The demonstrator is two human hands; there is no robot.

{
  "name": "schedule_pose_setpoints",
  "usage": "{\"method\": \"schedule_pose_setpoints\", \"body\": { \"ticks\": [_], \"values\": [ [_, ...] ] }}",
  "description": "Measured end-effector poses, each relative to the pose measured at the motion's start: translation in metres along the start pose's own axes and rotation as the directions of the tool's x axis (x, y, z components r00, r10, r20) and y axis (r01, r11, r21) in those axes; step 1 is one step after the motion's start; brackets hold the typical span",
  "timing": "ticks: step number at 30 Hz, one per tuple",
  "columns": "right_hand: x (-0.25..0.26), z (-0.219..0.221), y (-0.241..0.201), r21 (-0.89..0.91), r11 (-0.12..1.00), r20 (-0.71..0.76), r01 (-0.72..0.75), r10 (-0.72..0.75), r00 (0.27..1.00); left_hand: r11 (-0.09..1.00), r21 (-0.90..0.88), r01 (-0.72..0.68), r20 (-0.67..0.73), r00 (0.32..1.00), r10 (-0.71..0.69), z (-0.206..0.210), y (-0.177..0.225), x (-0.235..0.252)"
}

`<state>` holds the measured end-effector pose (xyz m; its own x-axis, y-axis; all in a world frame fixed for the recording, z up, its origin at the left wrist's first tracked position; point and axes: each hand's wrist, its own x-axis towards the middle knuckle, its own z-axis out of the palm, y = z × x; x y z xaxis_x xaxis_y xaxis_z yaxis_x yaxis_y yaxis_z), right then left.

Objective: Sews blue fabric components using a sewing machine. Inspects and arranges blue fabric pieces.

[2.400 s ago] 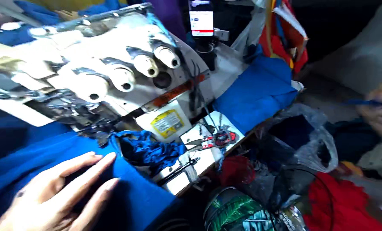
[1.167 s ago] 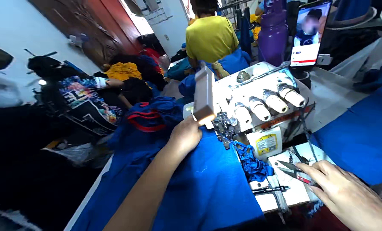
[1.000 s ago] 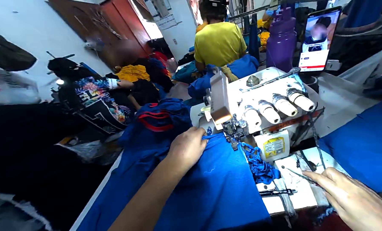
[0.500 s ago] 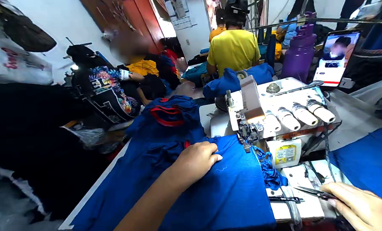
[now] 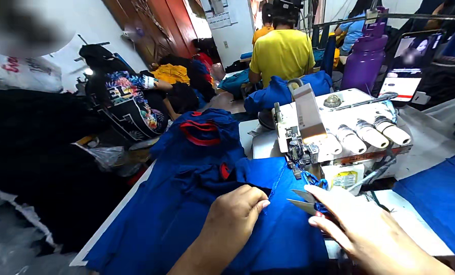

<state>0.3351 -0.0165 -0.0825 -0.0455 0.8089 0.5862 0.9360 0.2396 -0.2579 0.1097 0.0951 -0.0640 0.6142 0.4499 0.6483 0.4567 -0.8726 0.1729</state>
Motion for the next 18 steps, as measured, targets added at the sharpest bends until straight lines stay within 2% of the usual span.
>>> {"method": "schedule_pose_setpoints", "body": {
  "ticks": [3, 12, 15, 18],
  "values": [
    [0.007, 0.02, 0.0, -0.104, 0.991, -0.08, 0.082, -0.091, 0.993, 0.999, -0.043, 0.025, -0.024, 0.999, -0.026, 0.004, 0.005, 0.0],
    [0.018, 0.031, 0.002, -0.021, 0.98, -0.144, 0.2, -0.201, 0.969, 0.998, -0.048, -0.042, 0.005, 0.999, 0.042, 0.013, 0.016, -0.007],
    [0.008, 0.024, 0.01, 0.063, 0.986, -0.151, 0.155, -0.144, 0.978, 0.996, -0.084, -0.019, -0.009, 1.0, 0.018, 0.014, 0.02, -0.014],
    [-0.019, 0.014, 0.027, 0.028, 0.997, -0.151, 0.071, -0.066, 0.986, 0.952, -0.306, 0.008, 0.069, 0.998, 0.013, 0.008, 0.03, -0.027]
  ]
}}
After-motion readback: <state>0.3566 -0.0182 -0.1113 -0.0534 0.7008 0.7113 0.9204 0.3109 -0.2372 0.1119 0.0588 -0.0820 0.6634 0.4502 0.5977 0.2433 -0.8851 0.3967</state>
